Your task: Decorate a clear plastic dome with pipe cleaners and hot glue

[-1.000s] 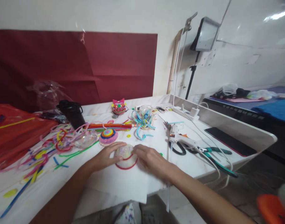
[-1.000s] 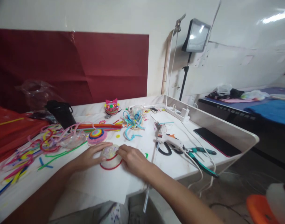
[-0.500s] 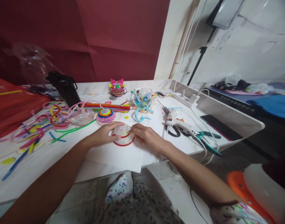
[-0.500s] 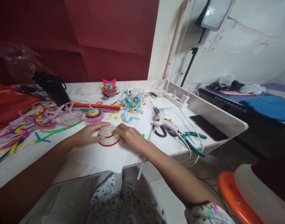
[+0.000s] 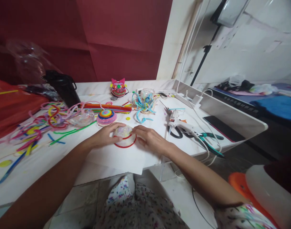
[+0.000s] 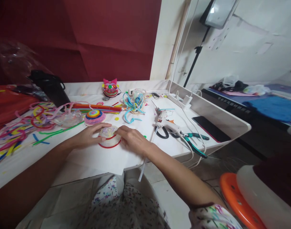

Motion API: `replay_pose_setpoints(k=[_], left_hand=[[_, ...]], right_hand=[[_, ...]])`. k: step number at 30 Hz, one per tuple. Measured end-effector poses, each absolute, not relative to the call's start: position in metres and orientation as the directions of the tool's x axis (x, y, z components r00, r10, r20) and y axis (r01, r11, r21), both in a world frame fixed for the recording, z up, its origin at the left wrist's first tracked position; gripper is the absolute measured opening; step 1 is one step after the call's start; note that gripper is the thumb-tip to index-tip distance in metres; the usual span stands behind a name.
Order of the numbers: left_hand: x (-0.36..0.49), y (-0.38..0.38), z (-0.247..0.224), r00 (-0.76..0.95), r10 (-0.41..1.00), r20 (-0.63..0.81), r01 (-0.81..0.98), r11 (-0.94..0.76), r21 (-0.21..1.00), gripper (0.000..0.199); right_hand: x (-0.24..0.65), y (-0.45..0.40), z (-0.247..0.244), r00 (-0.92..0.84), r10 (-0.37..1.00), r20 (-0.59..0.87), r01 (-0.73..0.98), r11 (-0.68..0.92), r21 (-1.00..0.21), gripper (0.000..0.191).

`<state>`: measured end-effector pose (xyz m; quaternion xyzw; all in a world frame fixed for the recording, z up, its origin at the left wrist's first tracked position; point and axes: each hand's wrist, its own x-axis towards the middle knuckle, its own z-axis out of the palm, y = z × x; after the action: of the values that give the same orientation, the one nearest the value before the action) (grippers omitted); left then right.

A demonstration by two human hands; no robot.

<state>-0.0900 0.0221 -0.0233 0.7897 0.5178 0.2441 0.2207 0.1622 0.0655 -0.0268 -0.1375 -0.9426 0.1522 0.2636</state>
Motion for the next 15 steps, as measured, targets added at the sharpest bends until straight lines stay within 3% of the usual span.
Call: replay_pose_setpoints(k=[8, 15], left_hand=[[-0.090, 0.024, -0.024, 0.220, 0.963, 0.155, 0.627, -0.262, 0.733, 0.048], [-0.095, 0.030, -0.025, -0.010, 0.943, 0.333, 0.588, -0.264, 0.765, 0.044]], right_hand=[[0.173, 0.079, -0.023, -0.766, 0.423, 0.484, 0.151, 0.851, -0.503, 0.039], [0.177, 0.084, -0.019, -0.738, 0.466, 0.488, 0.206, 0.845, -0.494, 0.026]])
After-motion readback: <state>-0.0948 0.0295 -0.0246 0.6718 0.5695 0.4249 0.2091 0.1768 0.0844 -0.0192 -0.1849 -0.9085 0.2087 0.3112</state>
